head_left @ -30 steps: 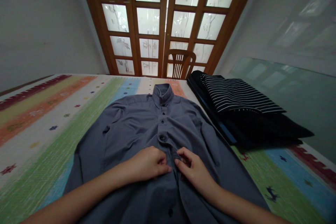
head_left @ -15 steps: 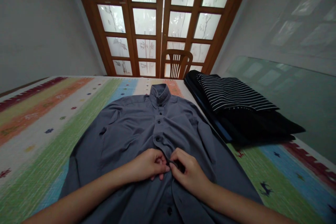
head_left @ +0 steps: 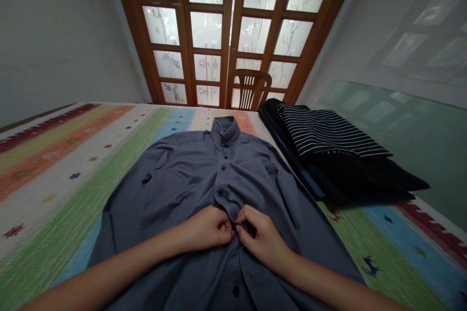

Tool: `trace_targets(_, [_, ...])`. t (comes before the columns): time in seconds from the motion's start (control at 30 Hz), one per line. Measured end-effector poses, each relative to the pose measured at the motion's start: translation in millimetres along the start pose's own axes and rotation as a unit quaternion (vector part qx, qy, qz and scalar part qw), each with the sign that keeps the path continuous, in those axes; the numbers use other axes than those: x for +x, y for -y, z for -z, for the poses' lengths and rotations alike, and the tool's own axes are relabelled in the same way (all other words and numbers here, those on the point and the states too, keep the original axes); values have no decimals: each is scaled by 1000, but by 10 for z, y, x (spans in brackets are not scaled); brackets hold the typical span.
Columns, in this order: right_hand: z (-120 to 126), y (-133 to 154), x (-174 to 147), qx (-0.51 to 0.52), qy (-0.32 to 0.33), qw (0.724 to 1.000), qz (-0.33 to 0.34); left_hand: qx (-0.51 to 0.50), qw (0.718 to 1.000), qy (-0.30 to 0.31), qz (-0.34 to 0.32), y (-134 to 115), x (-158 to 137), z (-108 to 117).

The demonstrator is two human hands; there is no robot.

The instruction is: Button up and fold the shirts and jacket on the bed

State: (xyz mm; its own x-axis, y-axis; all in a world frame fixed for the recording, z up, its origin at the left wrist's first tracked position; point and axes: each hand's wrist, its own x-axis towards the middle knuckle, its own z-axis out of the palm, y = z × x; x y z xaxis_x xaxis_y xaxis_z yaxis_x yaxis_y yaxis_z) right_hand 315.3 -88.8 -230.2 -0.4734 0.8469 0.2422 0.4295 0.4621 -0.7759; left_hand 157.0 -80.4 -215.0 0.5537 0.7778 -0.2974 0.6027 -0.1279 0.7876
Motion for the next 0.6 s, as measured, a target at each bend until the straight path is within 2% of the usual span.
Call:
trace_targets(0.17, [-12,8,26,17,-5,1000,-15,50,998,-28,-29,15,5,-37])
trace_targets(0.4, [-22,-16,48,44,-12,999,-29,203,975,-90,21,-129,-43,-58])
trace_targets(0.6, [-35,-44,49,53,-6,998,-35,256,956,-139,39,-114,-133,-175])
